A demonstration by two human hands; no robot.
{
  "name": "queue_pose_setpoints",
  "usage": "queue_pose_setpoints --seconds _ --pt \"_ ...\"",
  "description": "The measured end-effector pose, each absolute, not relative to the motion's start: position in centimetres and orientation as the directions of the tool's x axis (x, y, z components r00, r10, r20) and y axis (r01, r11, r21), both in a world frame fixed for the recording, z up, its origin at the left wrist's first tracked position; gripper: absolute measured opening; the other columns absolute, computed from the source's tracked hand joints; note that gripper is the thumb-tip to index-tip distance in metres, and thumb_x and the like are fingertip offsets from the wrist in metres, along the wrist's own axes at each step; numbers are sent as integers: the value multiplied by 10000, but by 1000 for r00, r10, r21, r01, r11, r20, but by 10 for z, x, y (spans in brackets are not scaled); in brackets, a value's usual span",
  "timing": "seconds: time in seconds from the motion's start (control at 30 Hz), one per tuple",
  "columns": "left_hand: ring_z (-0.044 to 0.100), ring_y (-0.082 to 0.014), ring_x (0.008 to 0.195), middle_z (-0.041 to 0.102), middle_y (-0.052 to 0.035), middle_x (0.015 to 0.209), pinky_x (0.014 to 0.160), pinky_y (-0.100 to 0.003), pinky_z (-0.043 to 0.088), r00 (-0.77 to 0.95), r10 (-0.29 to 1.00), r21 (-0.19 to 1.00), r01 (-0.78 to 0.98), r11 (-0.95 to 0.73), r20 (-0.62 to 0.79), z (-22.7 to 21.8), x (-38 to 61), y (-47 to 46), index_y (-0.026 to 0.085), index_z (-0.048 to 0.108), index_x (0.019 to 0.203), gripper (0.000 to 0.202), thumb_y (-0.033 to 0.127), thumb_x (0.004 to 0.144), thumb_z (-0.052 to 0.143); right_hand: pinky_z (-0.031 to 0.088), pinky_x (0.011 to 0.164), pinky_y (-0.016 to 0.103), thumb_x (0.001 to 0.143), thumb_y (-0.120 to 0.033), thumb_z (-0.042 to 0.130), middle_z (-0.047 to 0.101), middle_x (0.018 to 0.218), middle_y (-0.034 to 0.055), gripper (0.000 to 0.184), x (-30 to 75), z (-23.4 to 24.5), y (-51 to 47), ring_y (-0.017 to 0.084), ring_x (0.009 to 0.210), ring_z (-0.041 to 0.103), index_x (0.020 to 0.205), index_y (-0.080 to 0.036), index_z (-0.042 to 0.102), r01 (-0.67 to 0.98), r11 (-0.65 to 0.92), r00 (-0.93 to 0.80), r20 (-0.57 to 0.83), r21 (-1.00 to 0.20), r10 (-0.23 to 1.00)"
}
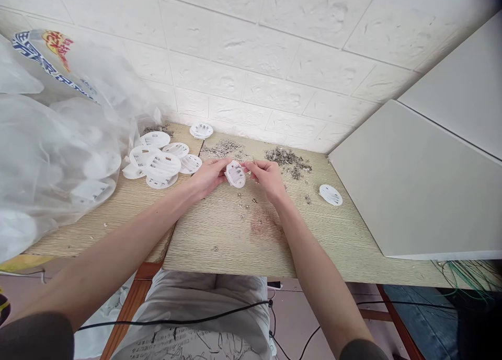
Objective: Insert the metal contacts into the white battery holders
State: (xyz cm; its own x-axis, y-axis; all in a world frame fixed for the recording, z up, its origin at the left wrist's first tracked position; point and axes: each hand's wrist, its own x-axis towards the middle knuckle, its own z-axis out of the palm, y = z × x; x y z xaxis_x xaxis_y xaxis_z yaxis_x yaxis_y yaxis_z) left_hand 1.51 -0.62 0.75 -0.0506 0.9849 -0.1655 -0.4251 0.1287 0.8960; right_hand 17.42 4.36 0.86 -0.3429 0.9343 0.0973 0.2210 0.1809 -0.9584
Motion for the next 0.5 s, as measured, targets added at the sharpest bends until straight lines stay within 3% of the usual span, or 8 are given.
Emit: queue_pose_setpoints --seconds 0.27,0.4,0.5 --pt "601 -145 734 669 -70 763 717 -265 492 -100 972 885 -442 147 -212 9 17 -6 115 687 709 196 233 841 602 309 519 252 763 -408 607 617 707 30 286 186 10 54 98 556 408 610 -166 605 274 194 -248 126 -942 961" --pt "613 -159 749 679 -80 779 716 -275 500 -104 969 890 -427 161 -226 9 18 -5 120 680 710 193 248 832 601 285 555 263 795 -328 568 471 540 -17 323 193 11 59 100 530 345 522 -180 481 531 327 -224 243 -782 944" --pt "621 -175 769 687 -84 804 704 -285 496 -119 966 897 -410 164 -231 9 17 -6 130 665 709 172 264 809 621 284 575 271 790 -271 562 457 522 -23 270 198 12 60 108 529 363 543 -180 500 694 356 -273 228 -626 935"
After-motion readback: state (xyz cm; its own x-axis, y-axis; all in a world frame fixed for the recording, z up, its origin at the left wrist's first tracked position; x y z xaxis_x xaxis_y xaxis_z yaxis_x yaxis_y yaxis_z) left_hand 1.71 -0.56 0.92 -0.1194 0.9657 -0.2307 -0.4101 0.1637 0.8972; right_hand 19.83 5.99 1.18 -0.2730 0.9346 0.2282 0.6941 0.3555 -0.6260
